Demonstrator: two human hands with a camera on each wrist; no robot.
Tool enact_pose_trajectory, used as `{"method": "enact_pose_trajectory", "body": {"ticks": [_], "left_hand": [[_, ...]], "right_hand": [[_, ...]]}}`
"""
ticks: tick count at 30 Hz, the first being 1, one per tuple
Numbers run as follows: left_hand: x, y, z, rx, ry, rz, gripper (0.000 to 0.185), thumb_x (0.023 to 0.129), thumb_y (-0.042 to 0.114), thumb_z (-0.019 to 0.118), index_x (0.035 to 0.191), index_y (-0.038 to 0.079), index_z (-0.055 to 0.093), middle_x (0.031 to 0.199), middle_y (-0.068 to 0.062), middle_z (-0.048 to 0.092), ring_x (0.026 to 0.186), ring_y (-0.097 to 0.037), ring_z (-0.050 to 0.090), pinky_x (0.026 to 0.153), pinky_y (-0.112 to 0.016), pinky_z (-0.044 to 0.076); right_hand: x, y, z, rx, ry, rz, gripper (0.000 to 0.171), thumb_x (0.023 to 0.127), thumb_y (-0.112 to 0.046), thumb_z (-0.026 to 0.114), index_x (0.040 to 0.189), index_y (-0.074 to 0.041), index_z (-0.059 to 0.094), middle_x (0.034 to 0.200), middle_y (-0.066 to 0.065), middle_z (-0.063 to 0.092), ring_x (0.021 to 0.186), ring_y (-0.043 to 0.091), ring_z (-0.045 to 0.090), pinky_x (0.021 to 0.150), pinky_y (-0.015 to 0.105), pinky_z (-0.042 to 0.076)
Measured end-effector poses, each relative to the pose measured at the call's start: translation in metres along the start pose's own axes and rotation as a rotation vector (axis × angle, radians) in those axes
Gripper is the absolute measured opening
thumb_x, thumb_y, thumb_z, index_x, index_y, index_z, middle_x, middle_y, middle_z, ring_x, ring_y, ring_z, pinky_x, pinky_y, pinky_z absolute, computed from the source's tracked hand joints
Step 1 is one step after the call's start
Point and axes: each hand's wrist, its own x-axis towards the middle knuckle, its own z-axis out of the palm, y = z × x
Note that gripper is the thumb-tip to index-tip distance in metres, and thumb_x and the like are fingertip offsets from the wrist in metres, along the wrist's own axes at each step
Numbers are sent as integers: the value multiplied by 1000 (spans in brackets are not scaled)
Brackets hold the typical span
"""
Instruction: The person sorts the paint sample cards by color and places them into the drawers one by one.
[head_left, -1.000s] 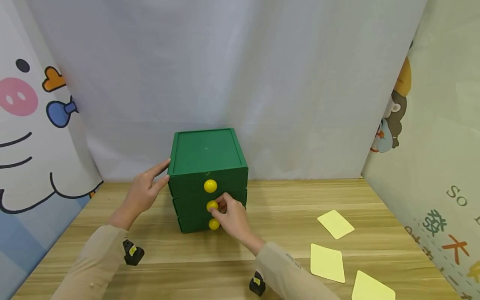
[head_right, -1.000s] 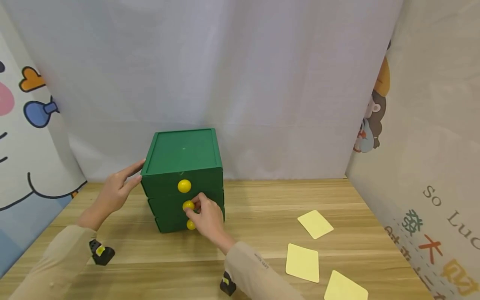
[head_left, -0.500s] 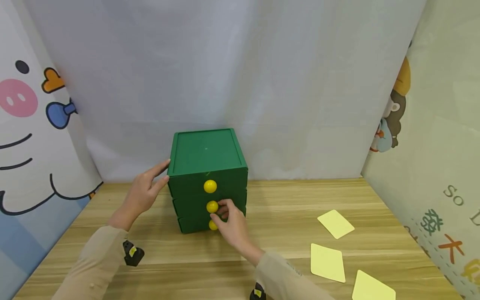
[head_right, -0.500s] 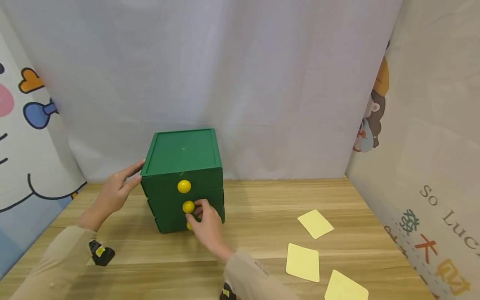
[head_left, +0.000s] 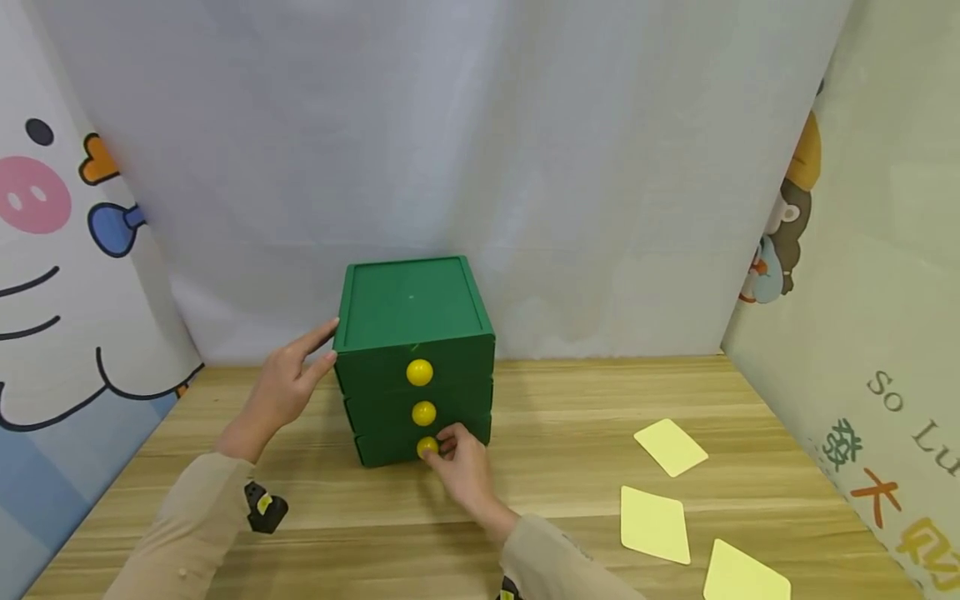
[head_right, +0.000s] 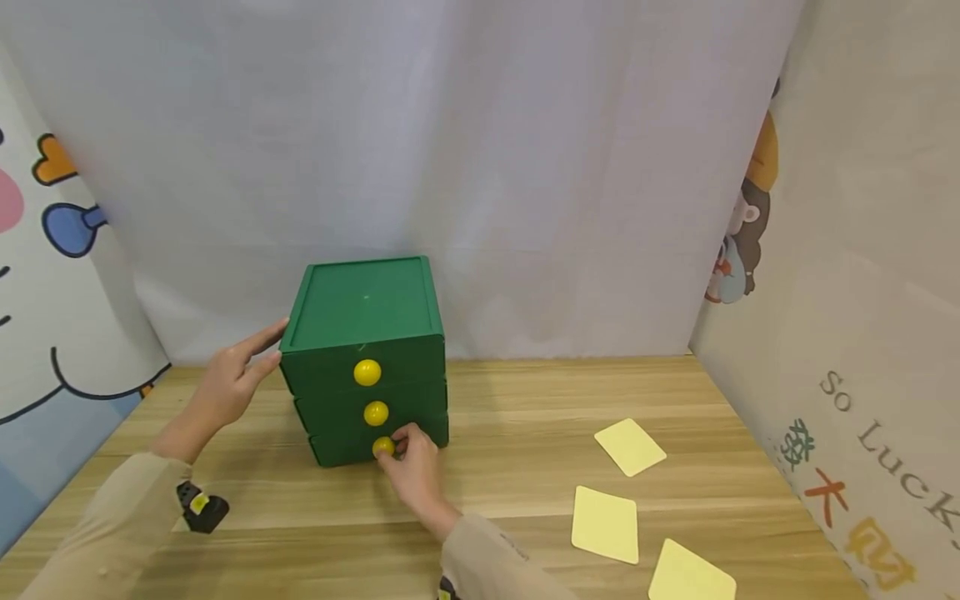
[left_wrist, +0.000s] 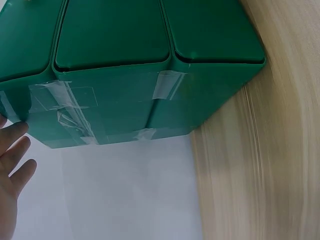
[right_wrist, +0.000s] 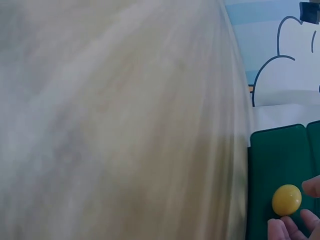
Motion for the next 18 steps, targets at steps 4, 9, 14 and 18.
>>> {"method": "enact_pose_trajectory", "body": {"ticks": [4, 9, 14, 18], "left_hand": [[0, 0, 0, 5, 3, 4, 45, 96, 17, 45, 137, 0, 38, 132, -25, 44, 119, -41, 43, 92, -56, 37], [0, -2, 1, 6, 6, 9, 45, 96, 18, 45, 137, -1, 38, 132, -24, 44, 119, -41, 43, 92, -56, 38], [0, -1, 0, -6, 12, 13, 45, 96, 16, 45, 137, -1, 39, 132, -24, 44, 119, -41, 42, 93, -56, 37], [1, -1, 0, -5, 14, 12, 45, 96, 16, 46, 137, -1, 39, 132, -24, 45, 119, -41, 43, 93, -56, 37]], "right_hand": [[-2, 2, 6, -1, 11, 20, 20, 78, -7, 69, 91, 2, 58, 77, 11, 60, 61, 8, 51, 54, 18, 44], [-2, 5, 12, 13, 30, 23, 21, 79, -8, 68, 93, 1, 55, 76, 10, 60, 61, 10, 53, 54, 18, 45], [-2, 3, 12, -7, 23, 17, 20, 79, -8, 69, 91, 1, 55, 75, 10, 60, 61, 10, 54, 53, 18, 45], [-2, 1, 11, -11, 3, 21, 20, 79, -8, 69, 90, 1, 55, 74, 10, 59, 61, 11, 53, 53, 18, 45]]}}
